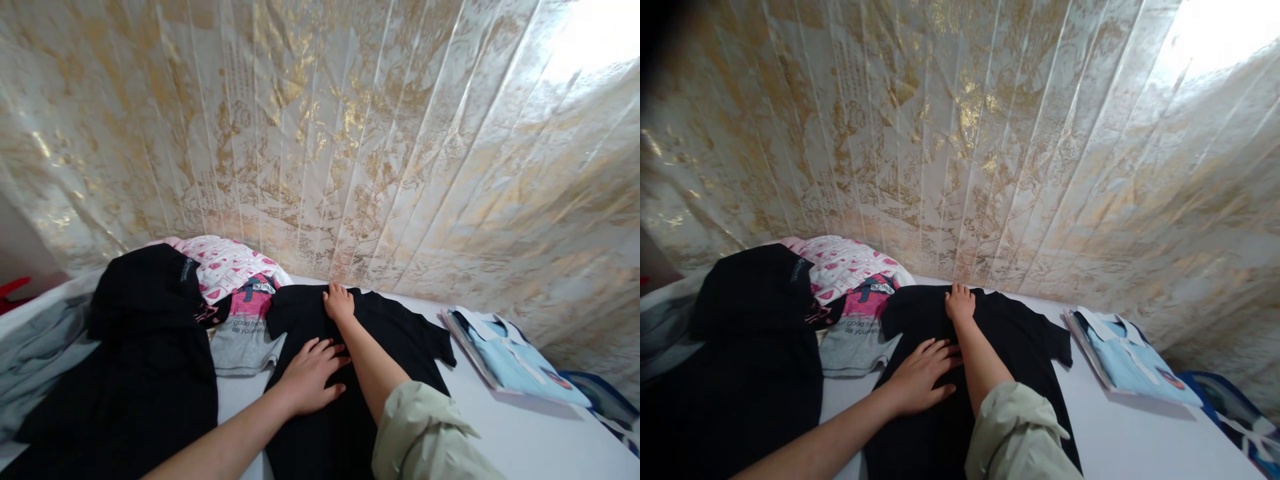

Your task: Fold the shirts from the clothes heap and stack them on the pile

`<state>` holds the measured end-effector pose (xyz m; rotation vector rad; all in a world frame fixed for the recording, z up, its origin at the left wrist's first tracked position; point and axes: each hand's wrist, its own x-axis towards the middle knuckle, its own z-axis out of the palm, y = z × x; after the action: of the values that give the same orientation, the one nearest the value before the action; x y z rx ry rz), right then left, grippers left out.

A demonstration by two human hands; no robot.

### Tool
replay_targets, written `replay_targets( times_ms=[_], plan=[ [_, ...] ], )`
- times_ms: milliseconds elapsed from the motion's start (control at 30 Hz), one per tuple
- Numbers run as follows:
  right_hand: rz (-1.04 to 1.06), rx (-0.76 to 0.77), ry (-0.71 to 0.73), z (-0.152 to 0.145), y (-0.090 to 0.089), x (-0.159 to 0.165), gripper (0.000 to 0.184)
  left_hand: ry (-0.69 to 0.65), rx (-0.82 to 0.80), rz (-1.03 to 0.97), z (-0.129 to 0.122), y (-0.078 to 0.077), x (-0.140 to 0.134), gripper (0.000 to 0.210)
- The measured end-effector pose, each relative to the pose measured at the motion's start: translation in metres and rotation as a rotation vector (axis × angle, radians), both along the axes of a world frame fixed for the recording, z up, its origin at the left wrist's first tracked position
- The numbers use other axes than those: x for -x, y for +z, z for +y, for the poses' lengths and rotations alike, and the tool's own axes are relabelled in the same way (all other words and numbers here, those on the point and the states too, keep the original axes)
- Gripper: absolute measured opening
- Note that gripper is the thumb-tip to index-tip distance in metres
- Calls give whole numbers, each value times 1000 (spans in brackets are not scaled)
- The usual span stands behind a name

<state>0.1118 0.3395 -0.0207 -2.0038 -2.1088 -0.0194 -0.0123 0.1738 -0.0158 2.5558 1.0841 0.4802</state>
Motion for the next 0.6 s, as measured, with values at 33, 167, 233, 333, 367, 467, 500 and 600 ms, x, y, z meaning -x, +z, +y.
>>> replay_targets(
  times_ms=[33, 167, 233, 333, 367, 467, 500, 600],
  plan=[
    [3, -35, 14, -3, -1, -6, 51, 0, 4, -5, 0, 0, 0, 50],
    [-9, -113, 137, -16, -1, -20, 44, -8, 13, -13, 0, 1, -1, 50],
    [-21, -108, 197, -19, 0, -19, 40, -16, 4, -22, 0, 0, -1, 48],
    [-14, -80, 266, -21, -2, -8, 40, -27, -8, -29, 0, -1, -2, 48],
    [-6, -55, 278, -20, -2, -2, 43, -30, -9, -29, 1, -2, -2, 48],
    [27, 46, 272, -14, -1, 12, 49, -33, -10, -30, 1, -2, -2, 48],
    [40, 81, 269, -12, 0, 16, 51, -33, -8, -29, 2, -1, -2, 47],
    [78, 145, 289, -7, 9, 18, 51, -23, 8, -19, 1, 1, -1, 47]
  ],
)
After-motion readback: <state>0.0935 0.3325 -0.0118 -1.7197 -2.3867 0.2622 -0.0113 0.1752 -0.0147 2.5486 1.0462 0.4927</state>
